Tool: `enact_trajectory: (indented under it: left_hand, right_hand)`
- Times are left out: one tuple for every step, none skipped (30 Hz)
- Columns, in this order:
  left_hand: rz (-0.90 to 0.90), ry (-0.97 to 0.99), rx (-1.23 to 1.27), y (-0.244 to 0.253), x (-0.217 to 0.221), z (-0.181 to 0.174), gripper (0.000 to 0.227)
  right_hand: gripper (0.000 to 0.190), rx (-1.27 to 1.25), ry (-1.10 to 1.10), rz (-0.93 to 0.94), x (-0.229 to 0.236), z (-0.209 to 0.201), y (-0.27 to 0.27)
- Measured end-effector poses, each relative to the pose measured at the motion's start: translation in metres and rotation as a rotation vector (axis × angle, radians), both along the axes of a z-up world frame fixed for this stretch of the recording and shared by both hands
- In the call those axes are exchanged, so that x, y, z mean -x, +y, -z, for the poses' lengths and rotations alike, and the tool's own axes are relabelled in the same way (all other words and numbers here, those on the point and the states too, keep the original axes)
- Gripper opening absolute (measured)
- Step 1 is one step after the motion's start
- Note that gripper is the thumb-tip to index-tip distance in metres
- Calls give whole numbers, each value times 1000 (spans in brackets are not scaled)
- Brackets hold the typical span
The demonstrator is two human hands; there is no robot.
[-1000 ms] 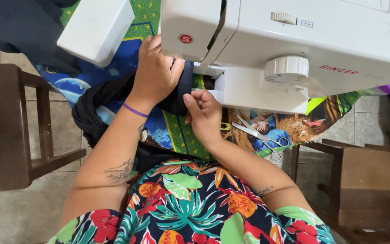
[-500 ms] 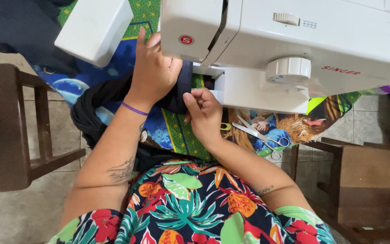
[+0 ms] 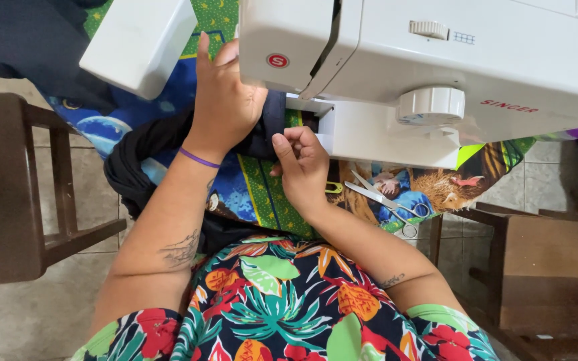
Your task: Using a sewing machine to stitch a piece of black fabric, including positioning the material and inspecting the finished seam.
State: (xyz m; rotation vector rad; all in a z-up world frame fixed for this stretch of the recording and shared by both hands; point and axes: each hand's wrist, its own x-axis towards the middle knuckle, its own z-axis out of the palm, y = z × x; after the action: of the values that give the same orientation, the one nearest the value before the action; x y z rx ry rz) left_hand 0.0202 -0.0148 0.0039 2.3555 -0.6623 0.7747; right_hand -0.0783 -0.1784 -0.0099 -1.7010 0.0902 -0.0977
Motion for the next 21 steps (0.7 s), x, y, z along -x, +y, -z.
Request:
enact_trajectory:
  left_hand:
    - [2,-4,1,0,-1,-1,6]
    - [3,-3,1,0,-1,-1,6]
    - [-3,13,3,0,-1,-1,8]
    - [-10,29,5,-1,-1,-1,9]
    - [-10,29,5,-1,-1,-2,9]
    - [-12,42,15,-1,-1,-2,10]
    - [-15,55,24,-1,-1,-3,13]
    - [-15,56,25,-2,-1,-3,13]
    - [-28,72,49,-2,-2,-3,13]
    - [-41,87,73,-3,-3,-3,13]
    - [-41,88,73,-3,-3,-5,13]
    - [-36,84,77,-3,-3,-7,15]
    - [-32,81,80,-3,-2,-9,17]
    - [-31,81,80,-3,-3,-9,17]
    - [-42,90,73,-3,-3,-9,13]
    - [-52,99,66,-3,-4,-8,12]
    - [-51,99,65,-2,-5,-8,12]
    - [-59,82,58,-2,-5,-8,14]
    - [-67,65,50,-2,-6,-8,15]
    - [-67,65,50,-1,-6,-8,15]
    - [-53,71,54,0,-6,-9,17]
  right_hand:
    - [20,2,-2,5,-1,-1,1]
    - [20,2,-1,6,-1,-2,1]
    - [21,16,-8,9,-1,-3,1]
    - [23,31,-15,11,-1,-4,1]
    - [23,32,-14,11,-1,-3,1]
    - [22,11,-28,5,-1,-2,2]
    - [22,-10,-41,-1,-2,0,2]
    - [22,-10,-40,-1,-2,0,2]
    - [21,-19,-49,-4,-2,0,2]
    - [21,-29,-58,-7,-2,1,2]
    - [21,-29,-58,-7,-2,0,2]
    - [21,-25,-64,-11,-2,0,2]
    - [22,-22,-69,-15,-3,-1,1]
    - [22,-22,-69,-15,-3,-1,1]
    - [22,-17,-68,-19,-3,-2,1]
    - [23,-13,-67,-23,-3,-2,1]
    - [23,-13,-67,-22,-4,-3,1]
    - [23,-9,-62,-20,-5,-4,1]
    - [23,-5,-56,-18,-5,-4,1]
    - [23,-5,-56,-18,-5,-4,2]
    - [22,1,-51,-11,-6,-4,2]
